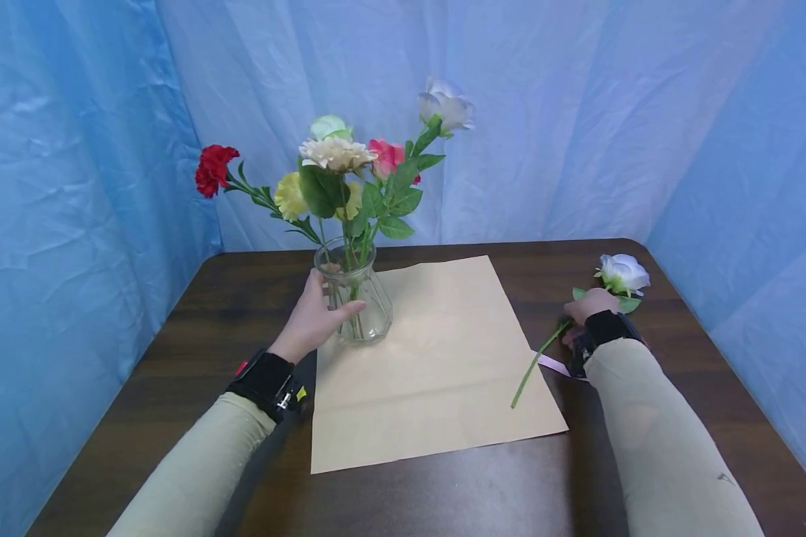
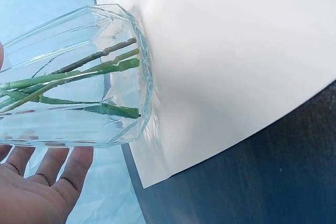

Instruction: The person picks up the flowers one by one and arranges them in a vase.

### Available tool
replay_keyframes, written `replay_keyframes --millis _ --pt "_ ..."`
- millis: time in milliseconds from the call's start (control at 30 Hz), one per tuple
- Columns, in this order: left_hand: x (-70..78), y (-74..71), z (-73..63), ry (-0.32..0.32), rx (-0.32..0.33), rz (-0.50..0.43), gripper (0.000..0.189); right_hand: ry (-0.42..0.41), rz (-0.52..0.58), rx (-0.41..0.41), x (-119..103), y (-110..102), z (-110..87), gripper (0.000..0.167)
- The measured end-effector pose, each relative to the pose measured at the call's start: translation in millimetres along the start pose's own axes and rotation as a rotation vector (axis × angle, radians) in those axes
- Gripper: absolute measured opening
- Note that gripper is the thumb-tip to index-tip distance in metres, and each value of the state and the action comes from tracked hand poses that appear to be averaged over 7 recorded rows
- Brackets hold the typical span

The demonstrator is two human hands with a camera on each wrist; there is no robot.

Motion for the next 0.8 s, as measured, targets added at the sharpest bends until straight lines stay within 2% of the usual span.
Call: replay_keyframes --millis 133,300,400,567,800 --pt "0.5 0.1 -0.4 -0.004 0.001 0.009 0.093 0.034 0.229 0.009 -1.8 0.1 3.5 0.025" --pt "0.8 -0.3 -0.9 -0.002 0.003 0.018 0.092 -0.024 0.385 0.033 -23.1 -3.8 -2.2 0.019" --pt "1.6 -0.5 -0.5 0.005 0.005 0.019 0.092 -0.091 0.441 0.07 -39.5 -6.7 -9.5 0.013" --pt "2.1 -1.3 -0.4 0.012 0.008 0.026 0.092 -0.249 0.492 0.092 -71.5 -5.9 -26.0 0.019" --pt "3.1 -1.3 -1.4 0.013 0.006 0.028 0.091 -0.425 0.648 0.077 -111.5 1.3 -49.4 0.018"
Point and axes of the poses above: each hand's wrist, its own z-axis towards the middle knuckle, its own y-axis out of the palm, x = y × z, the point moved 6 cm from there along z, towards the middle knuckle, and after that the axes turned 4 degrees about y, right-handed, at the moved point
